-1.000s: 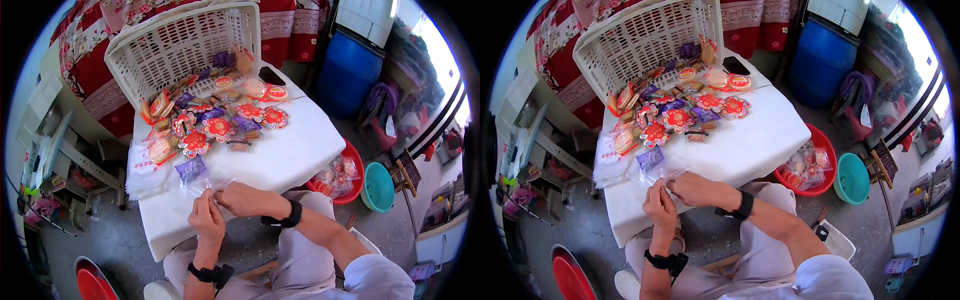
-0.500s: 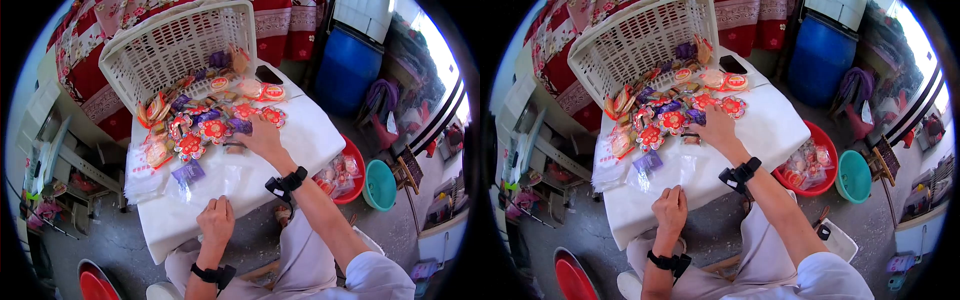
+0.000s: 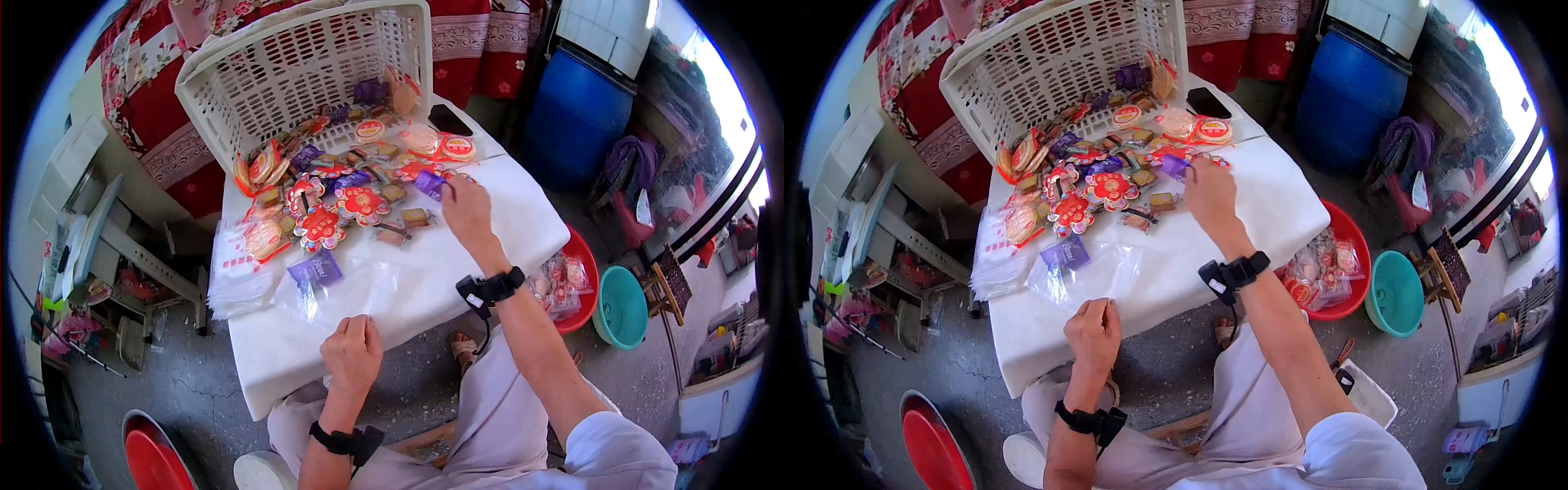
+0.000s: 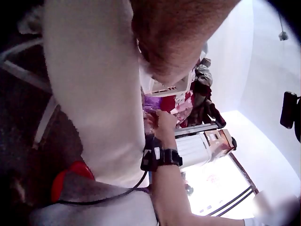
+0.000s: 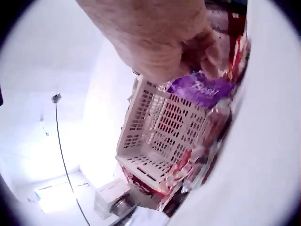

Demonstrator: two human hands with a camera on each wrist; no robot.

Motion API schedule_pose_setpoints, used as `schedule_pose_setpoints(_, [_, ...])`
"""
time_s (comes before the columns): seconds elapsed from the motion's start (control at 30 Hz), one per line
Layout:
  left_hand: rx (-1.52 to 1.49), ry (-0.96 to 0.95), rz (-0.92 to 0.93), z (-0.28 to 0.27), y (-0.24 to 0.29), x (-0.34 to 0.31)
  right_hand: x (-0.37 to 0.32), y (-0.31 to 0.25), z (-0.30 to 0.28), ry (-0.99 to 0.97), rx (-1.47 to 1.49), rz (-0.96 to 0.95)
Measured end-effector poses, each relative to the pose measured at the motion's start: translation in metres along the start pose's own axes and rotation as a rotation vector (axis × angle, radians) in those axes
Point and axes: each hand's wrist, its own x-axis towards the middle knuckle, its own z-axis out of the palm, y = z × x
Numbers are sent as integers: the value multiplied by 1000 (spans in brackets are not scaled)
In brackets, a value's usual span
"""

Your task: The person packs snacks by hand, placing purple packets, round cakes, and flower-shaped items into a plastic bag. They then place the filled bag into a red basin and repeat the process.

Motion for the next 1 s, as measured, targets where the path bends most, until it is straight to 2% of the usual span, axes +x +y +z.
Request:
schedule_pose_setpoints(0.03, [0,7,-6,0,0,1,0,-3,-11,-1,0,-9])
schedule_pose_setpoints(0.1, [-143,61,-50,1,-1,2,-9,-8,-34,-184,870,323])
schedule_pose_setpoints(0.13, [-144,69,-64,1,-1,2,-17,-6,-44,-329,1128,353])
schedule_pose_setpoints(0.17, [-169,62,-90,1,-1,2,-26,-9,-51,-343,1125,345])
schedule_pose_setpoints(0.23, [-192,62,-127,2,-1,2,-47,-17,-64,-756,1331,450])
schedule_pose_setpoints(0.3, [-212,72,-117,3,-3,2,-63,-29,-72,-967,1308,434])
schedule_pose_setpoints(0.33, [-210,73,-122,4,-4,2,-71,-33,-73,-986,1343,452])
schedule_pose_setpoints(0.53, [-272,103,-199,5,-7,6,-88,-36,-71,-931,1197,566])
schedule_pose_setpoints(0.6, [-134,195,-57,9,-4,6,-94,-39,-68,-890,1206,609])
schedule_pose_setpoints(0.7, [19,132,50,7,2,5,-102,-53,-65,-838,1266,705])
schedule_pose_setpoints(0.9, [70,116,157,3,1,2,-113,-72,-52,-1127,1291,725])
schedule_pose_setpoints(0.97, [56,116,160,2,1,2,-113,-79,-48,-1123,1305,745])
schedule_pose_setpoints(1.0, [40,120,163,1,2,2,-111,-81,-46,-1106,1283,668])
